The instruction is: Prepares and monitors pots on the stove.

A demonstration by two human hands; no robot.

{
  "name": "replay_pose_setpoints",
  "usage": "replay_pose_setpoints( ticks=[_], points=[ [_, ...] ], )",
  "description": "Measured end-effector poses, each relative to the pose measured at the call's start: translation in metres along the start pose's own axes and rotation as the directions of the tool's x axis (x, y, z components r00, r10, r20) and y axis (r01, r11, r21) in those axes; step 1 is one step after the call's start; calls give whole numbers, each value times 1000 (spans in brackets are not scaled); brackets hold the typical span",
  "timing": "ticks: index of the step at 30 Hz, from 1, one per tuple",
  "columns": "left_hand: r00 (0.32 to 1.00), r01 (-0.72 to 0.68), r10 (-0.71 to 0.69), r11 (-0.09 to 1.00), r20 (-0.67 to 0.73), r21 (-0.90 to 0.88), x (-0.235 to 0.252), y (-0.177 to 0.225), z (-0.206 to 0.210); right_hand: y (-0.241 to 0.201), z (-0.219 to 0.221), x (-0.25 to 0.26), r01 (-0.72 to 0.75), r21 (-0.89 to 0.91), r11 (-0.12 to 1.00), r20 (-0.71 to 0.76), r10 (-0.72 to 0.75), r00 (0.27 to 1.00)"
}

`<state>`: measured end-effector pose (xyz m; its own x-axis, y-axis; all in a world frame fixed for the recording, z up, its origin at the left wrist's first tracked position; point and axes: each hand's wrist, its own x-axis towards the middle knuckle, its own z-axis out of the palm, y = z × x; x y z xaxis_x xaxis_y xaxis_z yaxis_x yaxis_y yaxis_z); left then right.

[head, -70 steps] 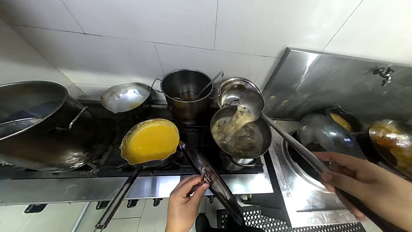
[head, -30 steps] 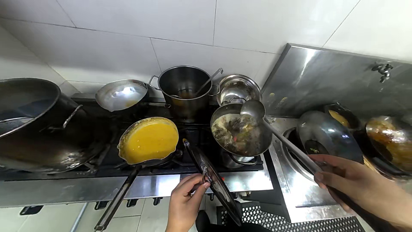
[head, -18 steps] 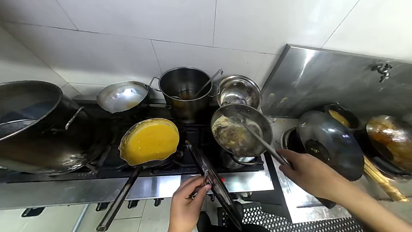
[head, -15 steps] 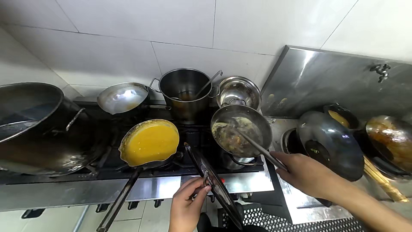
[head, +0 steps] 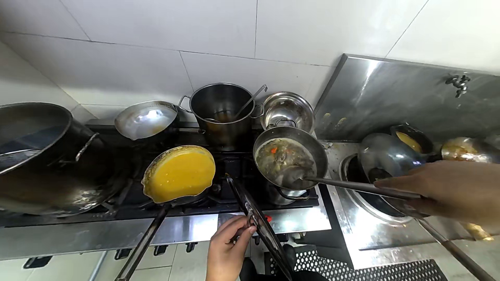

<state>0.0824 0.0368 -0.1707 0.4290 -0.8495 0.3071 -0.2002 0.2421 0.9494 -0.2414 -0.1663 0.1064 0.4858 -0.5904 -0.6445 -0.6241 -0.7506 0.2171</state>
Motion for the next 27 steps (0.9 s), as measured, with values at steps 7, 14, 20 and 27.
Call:
replay_pose_setpoints(
  ticks=[7, 14, 20, 27],
  points=[
    [1000, 25, -25, 1000, 15, -5, -2, -3, 3, 1, 46, 46, -89, 246, 965, -174, 134, 976],
    [999, 15, -16, 1000, 34, 10, 0, 1, 2, -13, 46, 72, -136, 242, 961, -241, 195, 951],
    [1000, 17, -17, 1000, -4, 17, -9, 5, 1, -16, 10, 77, -193, 403, 894, 76, 178, 981],
    [998, 47, -46, 999, -49, 15, -22, 3, 0, -3, 7, 65, -194, 928, 318, 220, -50, 974]
  ],
)
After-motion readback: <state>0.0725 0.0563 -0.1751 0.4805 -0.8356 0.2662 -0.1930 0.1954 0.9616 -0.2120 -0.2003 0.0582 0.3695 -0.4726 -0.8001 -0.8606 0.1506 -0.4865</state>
